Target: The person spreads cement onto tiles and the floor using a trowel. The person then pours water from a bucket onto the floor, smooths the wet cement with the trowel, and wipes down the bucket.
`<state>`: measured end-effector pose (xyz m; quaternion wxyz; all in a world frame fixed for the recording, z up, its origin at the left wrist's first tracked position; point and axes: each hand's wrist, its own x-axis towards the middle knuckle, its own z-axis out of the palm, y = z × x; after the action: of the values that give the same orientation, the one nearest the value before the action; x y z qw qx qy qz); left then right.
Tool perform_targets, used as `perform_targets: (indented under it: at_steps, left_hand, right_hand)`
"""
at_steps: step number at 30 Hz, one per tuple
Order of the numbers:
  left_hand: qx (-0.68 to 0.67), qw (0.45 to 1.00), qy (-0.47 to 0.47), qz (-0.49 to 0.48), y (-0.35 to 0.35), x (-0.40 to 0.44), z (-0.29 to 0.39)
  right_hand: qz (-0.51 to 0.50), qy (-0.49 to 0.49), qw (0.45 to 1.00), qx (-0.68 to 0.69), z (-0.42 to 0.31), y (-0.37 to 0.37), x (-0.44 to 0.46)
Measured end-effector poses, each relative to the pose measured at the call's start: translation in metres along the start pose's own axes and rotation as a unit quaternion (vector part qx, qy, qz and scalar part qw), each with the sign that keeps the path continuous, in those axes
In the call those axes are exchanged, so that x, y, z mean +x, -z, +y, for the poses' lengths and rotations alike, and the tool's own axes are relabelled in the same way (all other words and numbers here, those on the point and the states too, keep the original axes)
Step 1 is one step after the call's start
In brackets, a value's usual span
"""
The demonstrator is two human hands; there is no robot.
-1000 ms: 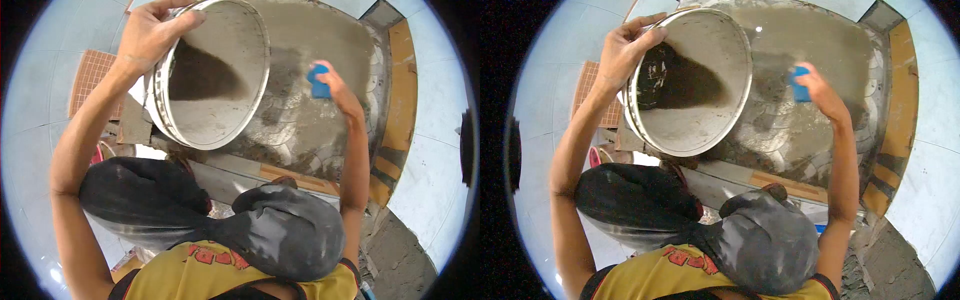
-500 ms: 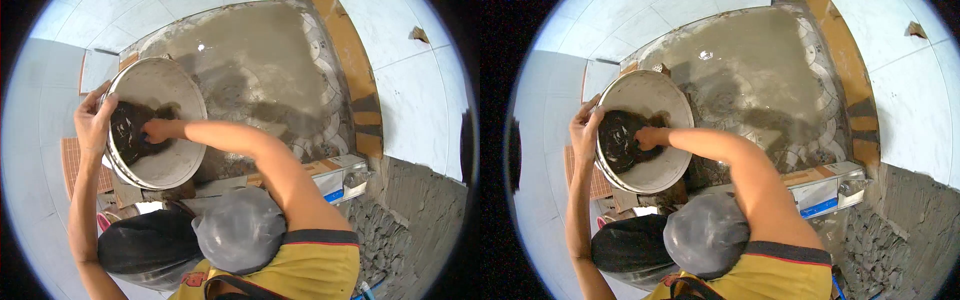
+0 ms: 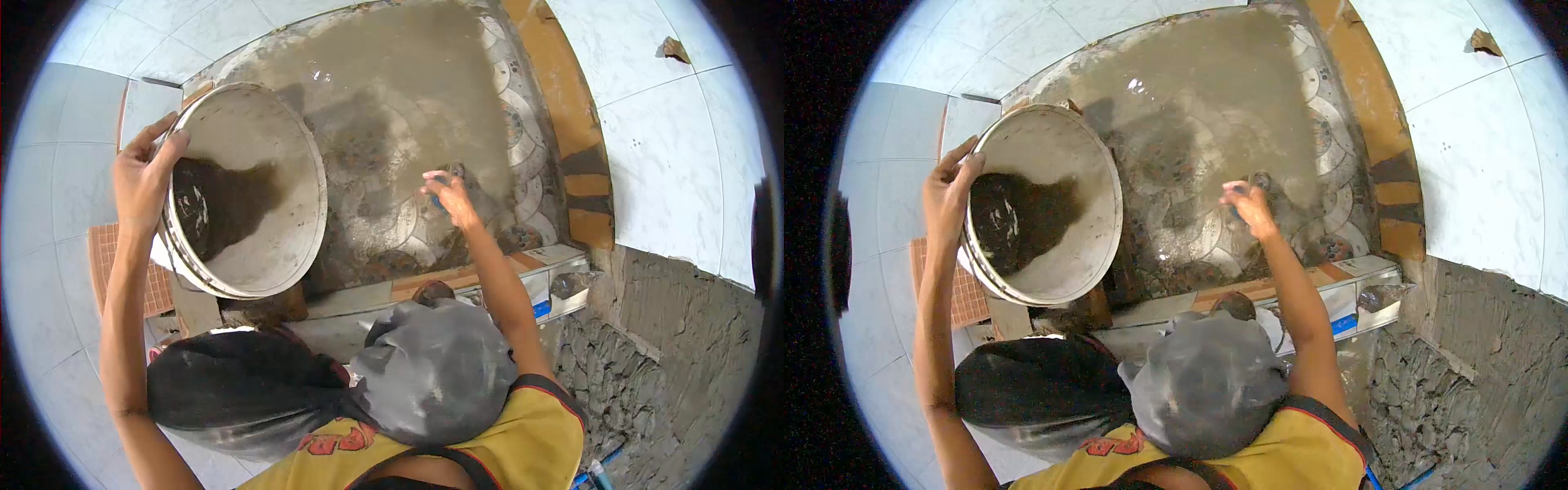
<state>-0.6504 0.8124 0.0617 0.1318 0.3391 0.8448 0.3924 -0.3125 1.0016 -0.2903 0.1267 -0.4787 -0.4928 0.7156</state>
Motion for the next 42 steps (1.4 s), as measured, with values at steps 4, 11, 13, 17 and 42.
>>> perform_targets:
  at_steps: [4,11,13,17,42]
  left_hand:
    - [0.064,0.997,-0.007,-0.042,0.003,0.006,-0.005]
    - [-0.077,0.996,-0.036,0.006,0.052,-0.004,-0.01]
    - [-0.118,0.991,-0.062,0.022,0.062,0.0,0.005]
    - [-0.24,0.966,-0.094,-0.012,0.08,-0.007,0.039]
    - [-0.269,0.947,0.168,-0.053,-0.022,0.021,-0.061]
  right_hand:
    - [0.131,0.109,0.961,-0.219,0.043,-0.001,0.056]
    - [-0.256,0.106,0.958,-0.069,-0.08,-0.133,-0.058]
    - [-0.255,0.059,0.965,0.009,-0.112,-0.146,-0.083]
    - [-0.208,0.105,0.971,0.048,-0.206,-0.115,-0.119]
    - [0.007,0.141,0.971,-0.194,-0.328,-0.065,-0.118]
